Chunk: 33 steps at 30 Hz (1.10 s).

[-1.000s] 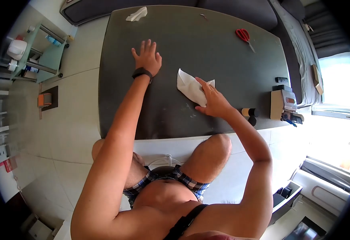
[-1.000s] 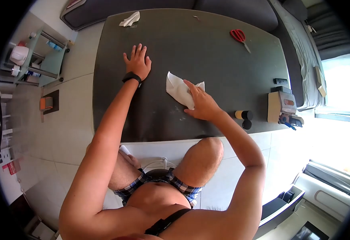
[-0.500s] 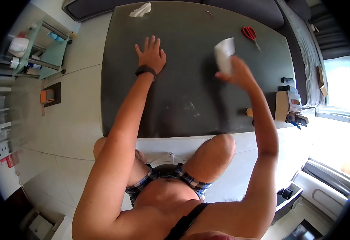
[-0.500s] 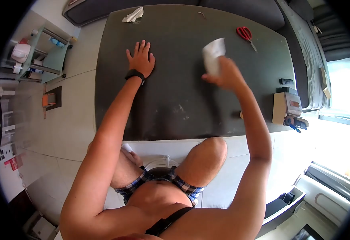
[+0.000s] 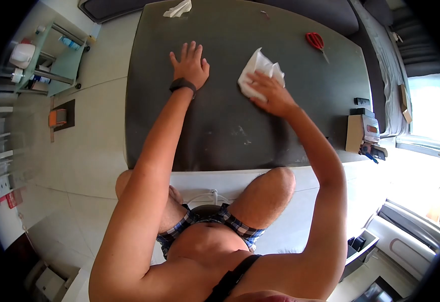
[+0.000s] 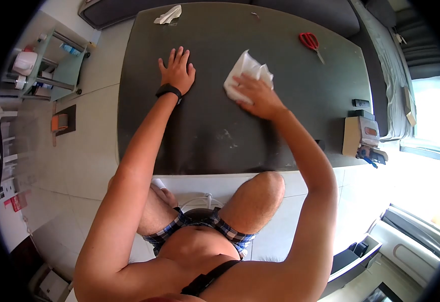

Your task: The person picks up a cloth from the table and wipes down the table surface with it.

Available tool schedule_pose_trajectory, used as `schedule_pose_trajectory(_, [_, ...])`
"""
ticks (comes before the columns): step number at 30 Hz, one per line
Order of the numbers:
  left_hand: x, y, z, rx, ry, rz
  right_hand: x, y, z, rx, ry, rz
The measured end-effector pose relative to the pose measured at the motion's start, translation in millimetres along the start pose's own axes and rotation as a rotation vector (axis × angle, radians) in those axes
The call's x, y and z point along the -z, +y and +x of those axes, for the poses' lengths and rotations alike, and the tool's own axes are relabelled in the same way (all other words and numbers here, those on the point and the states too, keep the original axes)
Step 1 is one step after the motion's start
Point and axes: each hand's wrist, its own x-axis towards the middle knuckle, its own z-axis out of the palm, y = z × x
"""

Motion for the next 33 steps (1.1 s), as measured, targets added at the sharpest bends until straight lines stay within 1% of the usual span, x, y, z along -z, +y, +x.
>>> schedule_pose_trajectory(1, [1, 1, 0, -0.003, -0.007, 0.008, -6, 27, 2, -0.009, 0.079, 0.008])
schedule_pose_trajectory(2, [3, 1, 0, -0.006, -0.011, 0.019, -4, 42, 5, -0.087, 0.151, -0.093])
schedule_pose_trajectory(3, [4, 0, 1, 0.000, -0.008, 0.031, -4, 72, 8, -0.119, 0.182, -0.190])
schedule_pose_trajectory(4, [4, 0, 1, -0.002, -0.014, 0.016, -4, 96, 10, -0.237, 0.231, -0.295])
schedule_pose_trajectory(5, [5, 0, 1, -0.002, -0.019, 0.004, -6, 115, 10, -0.358, 0.354, -0.308])
schedule_pose_trajectory(6, [9, 1, 0, 0.001, -0.031, 0.017, 2, 127, 13, -0.449, 0.421, -0.260])
schedule_pose_trajectory(7, [9, 1, 0, 0.011, -0.025, 0.035, 7, 133, 17, -0.517, 0.506, -0.139])
schedule_pose_trajectory(9, [6, 1, 0, 0.007, -0.023, 0.011, 11, 124, 30, -0.652, 0.526, -0.074])
schedule_pose_trajectory(10, [8, 1, -1, 0.010, -0.028, -0.005, 6, 117, 36, -0.639, 0.532, -0.064])
schedule_pose_trajectory(12, [5, 0, -2, 0.002, 0.002, -0.021, -5, 99, 41, -0.593, 0.447, -0.044])
schedule_pose_trajectory(13, [1, -1, -2, -0.010, 0.028, -0.050, -4, 71, 45, -0.543, 0.369, -0.032])
schedule_pose_trajectory(14, [-1, -2, -2, -0.013, 0.037, -0.062, -15, 51, 42, -0.442, 0.345, 0.021])
schedule_pose_trajectory(15, [0, -1, -2, -0.011, 0.048, -0.053, -31, 29, 39, -0.355, 0.251, 0.048])
schedule_pose_trajectory(16, [2, 1, -2, -0.001, 0.035, -0.060, -48, 4, 28, -0.221, 0.086, -0.152])
schedule_pose_trajectory(17, [5, 1, -1, 0.008, 0.027, -0.063, -29, -51, 26, -0.312, -0.098, 0.031])
schedule_pose_trajectory(18, [6, 2, -1, 0.004, 0.043, -0.076, -47, -61, 11, 0.068, -0.025, 0.036])
schedule_pose_trajectory(19, [5, 2, 0, 0.002, 0.039, -0.074, -51, -83, 3, 0.190, -0.080, 0.113])
schedule_pose_trajectory(20, [5, 2, -1, 0.003, 0.030, -0.068, -58, -94, -1, 0.389, -0.101, 0.107])
schedule_pose_trajectory(22, [21, 7, 0, 0.001, 0.041, -0.113, -20, -124, 6, 0.417, -0.259, 0.093])
schedule_pose_trajectory(24, [42, 10, 0, 0.009, -0.010, -0.172, -24, -98, 6, 0.391, -0.258, 0.203])
schedule_pose_trajectory(25, [29, 8, -2, 0.016, 0.064, -0.143, -19, -85, 10, 0.374, -0.190, 0.140])
schedule_pose_trajectory(26, [32, 9, -2, 0.024, 0.055, -0.171, -16, -63, 14, 0.361, -0.120, 0.085])
schedule_pose_trajectory(27, [37, 8, -4, 0.032, 0.029, -0.211, -27, -21, 14, 0.259, -0.062, 0.125])
schedule_pose_trajectory(28, [40, 10, -2, 0.082, -0.029, -0.245, -29, 14, 20, 0.166, -0.004, 0.031])
schedule_pose_trajectory(29, [39, 9, -4, 0.066, -0.049, -0.244, -29, 54, 20, 0.123, 0.127, -0.119])
schedule_pose_trajectory(30, [42, 9, -4, 0.070, -0.102, -0.229, -46, 112, 21, -0.140, 0.207, -0.108])
schedule_pose_trajectory(31, [31, 8, -4, 0.066, -0.095, -0.210, -29, 125, 30, -0.314, 0.271, -0.025])
schedule_pose_trajectory(32, [24, 7, -5, 0.051, -0.079, -0.178, -36, 185, 37, -0.467, 0.240, -0.147])
schedule_pose_trajectory(33, [16, 4, -9, 0.066, -0.074, -0.164, -16, 170, 48, -0.526, 0.360, 0.003])
